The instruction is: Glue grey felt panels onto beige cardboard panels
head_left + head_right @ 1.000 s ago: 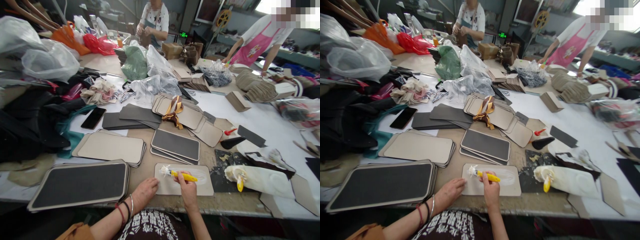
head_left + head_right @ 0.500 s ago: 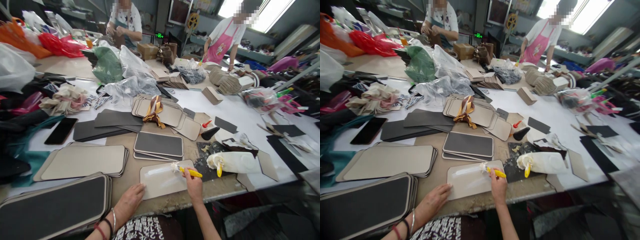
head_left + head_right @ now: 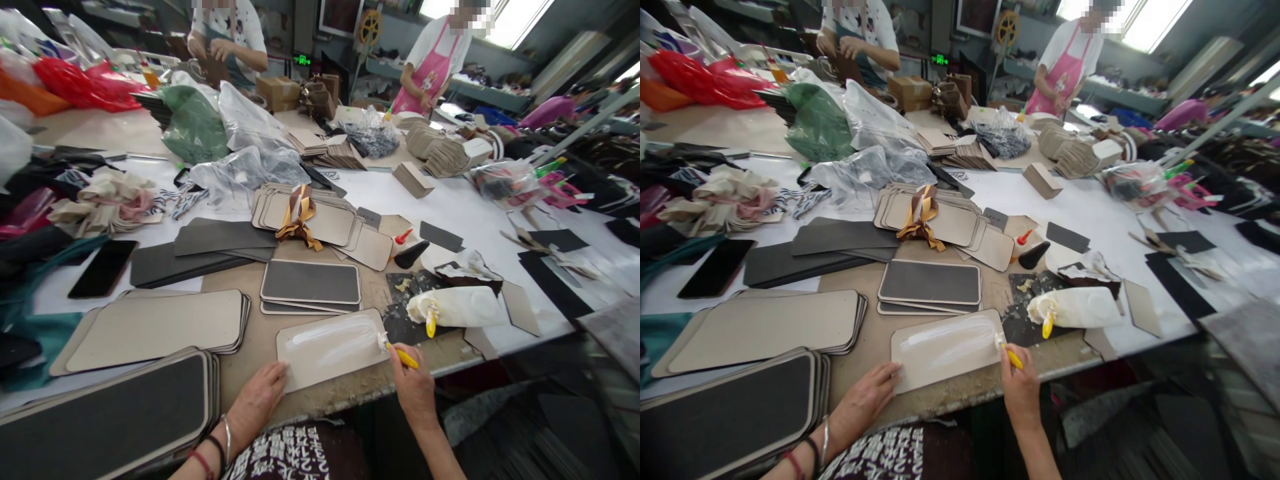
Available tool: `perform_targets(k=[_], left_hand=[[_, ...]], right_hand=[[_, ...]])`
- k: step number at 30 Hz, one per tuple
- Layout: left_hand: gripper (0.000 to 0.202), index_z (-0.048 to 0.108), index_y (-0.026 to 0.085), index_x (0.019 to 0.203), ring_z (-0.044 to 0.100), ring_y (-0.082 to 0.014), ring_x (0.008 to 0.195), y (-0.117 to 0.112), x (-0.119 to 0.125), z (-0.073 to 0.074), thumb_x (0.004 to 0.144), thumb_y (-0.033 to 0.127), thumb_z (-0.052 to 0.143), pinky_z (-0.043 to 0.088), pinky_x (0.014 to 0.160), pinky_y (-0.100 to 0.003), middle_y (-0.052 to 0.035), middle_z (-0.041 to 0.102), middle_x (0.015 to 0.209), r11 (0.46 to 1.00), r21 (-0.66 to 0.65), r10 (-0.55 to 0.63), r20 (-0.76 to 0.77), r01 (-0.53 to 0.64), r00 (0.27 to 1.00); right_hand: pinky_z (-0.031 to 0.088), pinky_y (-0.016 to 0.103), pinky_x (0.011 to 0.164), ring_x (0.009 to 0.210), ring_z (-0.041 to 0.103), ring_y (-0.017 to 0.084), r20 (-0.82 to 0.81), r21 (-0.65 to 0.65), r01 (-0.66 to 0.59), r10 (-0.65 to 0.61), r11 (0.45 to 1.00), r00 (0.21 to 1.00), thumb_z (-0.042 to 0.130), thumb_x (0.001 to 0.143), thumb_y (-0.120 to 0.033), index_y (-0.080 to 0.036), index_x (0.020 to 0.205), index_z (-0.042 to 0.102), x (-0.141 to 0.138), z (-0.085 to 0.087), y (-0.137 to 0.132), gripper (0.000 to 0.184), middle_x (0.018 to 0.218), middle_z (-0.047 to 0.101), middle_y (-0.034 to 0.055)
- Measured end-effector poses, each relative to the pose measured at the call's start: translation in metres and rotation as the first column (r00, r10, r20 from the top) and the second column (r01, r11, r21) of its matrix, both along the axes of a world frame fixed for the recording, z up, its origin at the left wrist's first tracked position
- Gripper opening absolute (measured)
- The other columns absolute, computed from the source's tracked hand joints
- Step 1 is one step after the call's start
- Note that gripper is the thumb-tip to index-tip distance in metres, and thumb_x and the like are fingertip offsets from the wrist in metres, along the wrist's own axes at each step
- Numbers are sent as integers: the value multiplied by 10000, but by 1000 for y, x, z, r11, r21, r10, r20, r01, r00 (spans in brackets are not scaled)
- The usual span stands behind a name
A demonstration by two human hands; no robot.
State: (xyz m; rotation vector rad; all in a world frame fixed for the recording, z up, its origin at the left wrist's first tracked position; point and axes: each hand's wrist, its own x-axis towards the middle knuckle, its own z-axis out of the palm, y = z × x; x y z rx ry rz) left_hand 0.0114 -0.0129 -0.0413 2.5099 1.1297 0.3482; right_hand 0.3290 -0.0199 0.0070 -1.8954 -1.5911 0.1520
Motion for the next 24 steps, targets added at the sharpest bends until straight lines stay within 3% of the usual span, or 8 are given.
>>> perform_targets(k=[5,11,14,18,21,24], left_hand=[[196,570,185,921,557,-181,917,1,2,5,793,71,475,510,837,-327,-49,585,946,996,-84,21,2,-20,1000],[117,574,142,862,555,-186,904,0,2,3,808,86,487,506,840,-337,-60,591,909,989,-143,47,8,-45,999],[132,578,133,886,555,-173,919,-1,-1,2,829,92,466,497,858,-318,-63,597,937,987,-157,32,61,-22,998],[233,542,143,1036,513,-156,1025,-1,-6,0,848,74,421,461,916,-304,-69,571,1078,991,-128,-4,153,24,988],[177,574,143,952,524,-167,934,-2,-7,-1,847,94,441,489,845,-316,-69,585,991,992,-125,10,112,4,994],[125,585,129,817,519,-174,846,-2,-8,-1,839,109,464,499,780,-311,-73,584,895,992,-124,4,42,1,999]], right_hand=[[516,351,707,778,598,202,-38,-29,-115,114,993,993,402,897,-330,-212,904,584,-70,1,-23,217,811,600,64],[510,301,696,759,596,177,-230,-62,-218,199,974,953,436,881,-253,-228,886,587,-144,2,-36,153,802,598,40],[500,306,705,754,594,184,-337,-109,-186,140,977,931,462,864,-298,-219,829,594,-155,-2,-37,158,784,611,38],[500,320,676,734,615,207,-495,-258,-103,-40,961,868,476,840,-397,-194,827,596,-152,-11,-36,236,791,627,53],[501,324,658,716,621,215,-543,-292,-80,-96,953,834,490,819,-442,-182,830,597,-148,-13,-33,281,801,627,64],[491,347,700,741,613,222,-493,-248,-27,-102,968,864,490,811,-459,-179,822,598,-147,-11,-27,300,811,622,70]])
